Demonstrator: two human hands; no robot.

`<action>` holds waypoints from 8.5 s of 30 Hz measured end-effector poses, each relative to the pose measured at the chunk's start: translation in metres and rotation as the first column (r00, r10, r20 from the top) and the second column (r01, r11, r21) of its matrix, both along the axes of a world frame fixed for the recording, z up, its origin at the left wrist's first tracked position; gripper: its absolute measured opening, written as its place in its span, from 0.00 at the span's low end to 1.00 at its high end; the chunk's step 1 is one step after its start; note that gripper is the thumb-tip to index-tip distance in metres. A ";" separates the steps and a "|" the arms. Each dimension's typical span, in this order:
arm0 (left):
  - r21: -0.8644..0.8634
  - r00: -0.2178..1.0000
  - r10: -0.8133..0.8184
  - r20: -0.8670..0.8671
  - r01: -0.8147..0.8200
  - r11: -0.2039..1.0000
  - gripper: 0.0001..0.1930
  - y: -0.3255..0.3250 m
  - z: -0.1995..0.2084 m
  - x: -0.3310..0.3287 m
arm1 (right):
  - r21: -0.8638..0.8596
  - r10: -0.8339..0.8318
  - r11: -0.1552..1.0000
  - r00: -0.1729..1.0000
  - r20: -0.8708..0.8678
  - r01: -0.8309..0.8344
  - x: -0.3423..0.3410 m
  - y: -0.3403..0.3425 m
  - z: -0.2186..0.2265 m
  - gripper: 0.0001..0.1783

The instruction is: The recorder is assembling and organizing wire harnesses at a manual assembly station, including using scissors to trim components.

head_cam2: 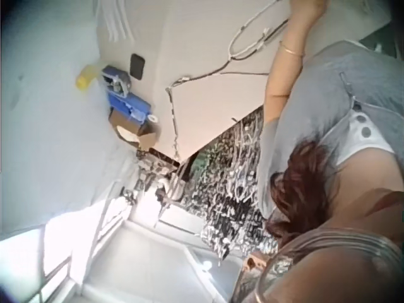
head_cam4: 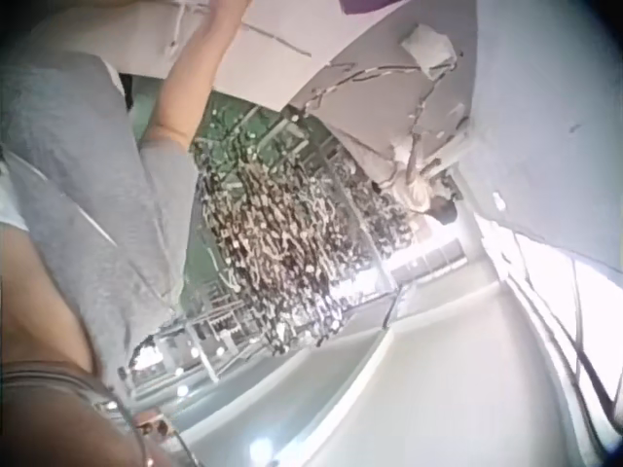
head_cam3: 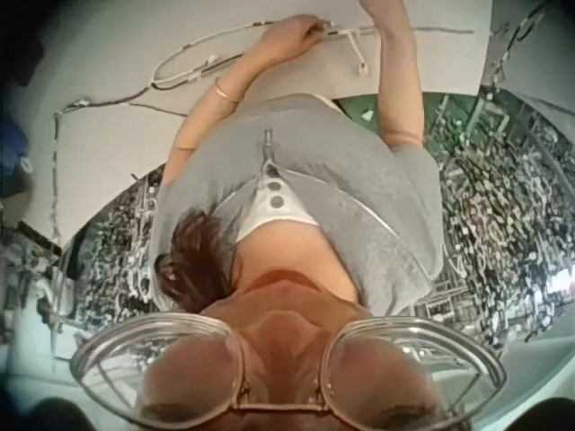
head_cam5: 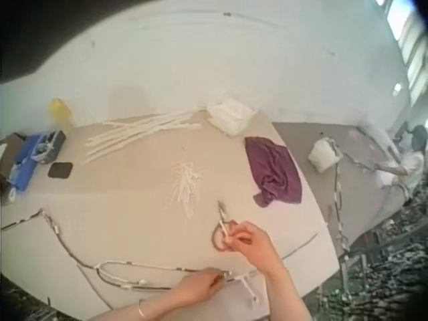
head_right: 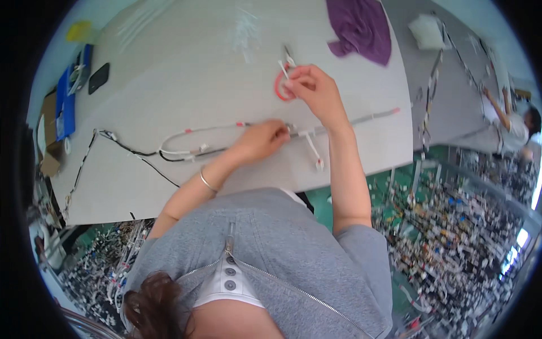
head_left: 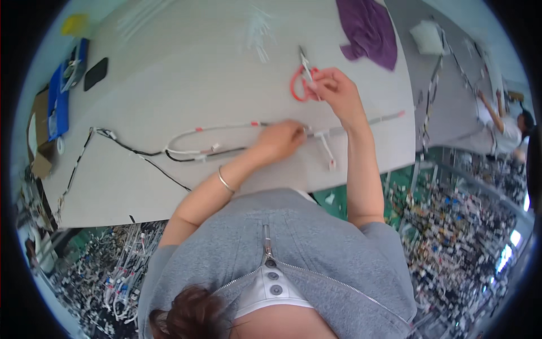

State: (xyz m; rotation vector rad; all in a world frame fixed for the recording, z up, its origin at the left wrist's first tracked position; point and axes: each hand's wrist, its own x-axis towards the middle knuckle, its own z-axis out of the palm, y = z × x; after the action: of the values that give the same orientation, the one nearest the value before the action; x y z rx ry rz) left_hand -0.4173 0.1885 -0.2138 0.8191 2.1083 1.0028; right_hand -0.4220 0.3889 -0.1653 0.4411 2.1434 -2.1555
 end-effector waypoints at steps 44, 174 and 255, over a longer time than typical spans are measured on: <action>0.117 0.869 0.052 0.493 -0.125 0.985 0.17 0.034 0.009 -0.008 | -0.026 -0.203 0.979 0.942 -0.266 0.204 0.138 -0.026 -0.036 0.22; 0.274 0.881 0.256 0.397 -0.380 0.883 0.06 -0.212 0.050 0.057 | -0.041 -0.149 0.987 0.982 0.116 0.154 0.147 -0.258 0.012 0.20; 0.093 0.882 -0.013 0.471 -0.035 0.995 0.10 -0.275 0.005 -0.047 | 0.325 -0.212 0.907 0.957 -0.199 0.269 0.125 -0.343 -0.032 0.11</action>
State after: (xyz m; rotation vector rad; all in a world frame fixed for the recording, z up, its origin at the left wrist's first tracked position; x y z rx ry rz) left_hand -0.4643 -0.0860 -0.2091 0.5368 1.6560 1.1843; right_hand -0.2972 0.0459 -0.1968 0.6059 2.7107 -1.9779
